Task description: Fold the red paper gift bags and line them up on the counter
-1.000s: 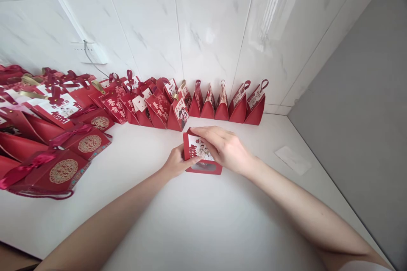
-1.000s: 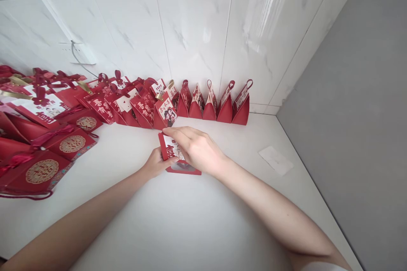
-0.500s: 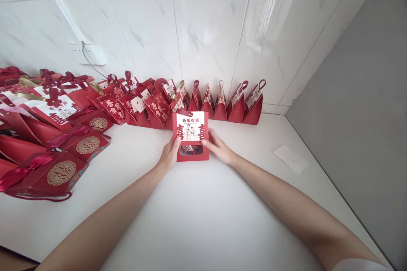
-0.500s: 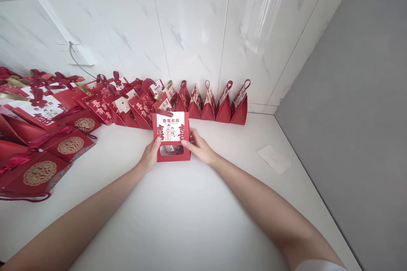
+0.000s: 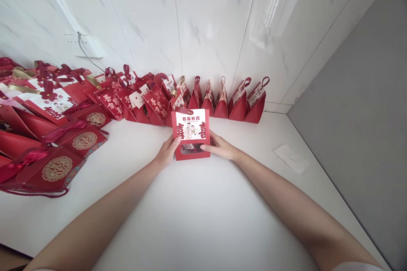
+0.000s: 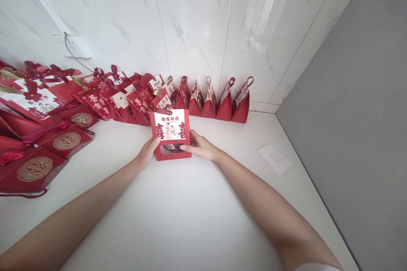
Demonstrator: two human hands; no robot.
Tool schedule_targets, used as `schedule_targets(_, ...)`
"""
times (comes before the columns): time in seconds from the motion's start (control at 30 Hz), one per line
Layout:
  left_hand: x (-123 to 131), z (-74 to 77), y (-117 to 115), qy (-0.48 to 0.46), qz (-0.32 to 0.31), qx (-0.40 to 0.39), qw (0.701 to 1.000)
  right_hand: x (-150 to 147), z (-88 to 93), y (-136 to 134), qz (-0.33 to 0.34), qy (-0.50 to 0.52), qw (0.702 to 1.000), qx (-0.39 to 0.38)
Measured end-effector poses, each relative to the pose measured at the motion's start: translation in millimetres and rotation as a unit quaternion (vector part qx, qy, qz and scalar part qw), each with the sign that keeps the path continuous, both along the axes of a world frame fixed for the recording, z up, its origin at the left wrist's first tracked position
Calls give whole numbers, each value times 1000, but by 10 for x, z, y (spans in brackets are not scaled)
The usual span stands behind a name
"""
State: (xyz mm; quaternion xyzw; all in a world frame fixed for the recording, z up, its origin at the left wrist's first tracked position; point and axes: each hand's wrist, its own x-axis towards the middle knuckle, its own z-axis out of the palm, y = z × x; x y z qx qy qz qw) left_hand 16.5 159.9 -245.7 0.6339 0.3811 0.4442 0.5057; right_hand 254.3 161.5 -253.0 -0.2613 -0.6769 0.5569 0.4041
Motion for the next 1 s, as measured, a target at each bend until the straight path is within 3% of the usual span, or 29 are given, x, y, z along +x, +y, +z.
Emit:
schedule_targets(0.2,5,-35,6,-1,-13,2,1000,17,19,-13,-4,-20,1000,1)
schedule_targets(0.3,17,28,-7,-10,34,109,993,21,40,-18,-1,-29,1000,7)
schedule_targets(0.4,8,190,-41,-3,80,240,968,13,54,-31,8,-41,999,25)
schedule_targets(0.53,-54,387,-91,51,121,302,944,-18,37,-42,22,-60,997,54)
schedule_targets(0.83,-85,424,-131,68,153,315,934,-27,-17,-53,14,-87,993,79)
schedule_targets(1.0,-88,346,-118,59,93,212,971,-31,-13,-54,2,-98,990,98)
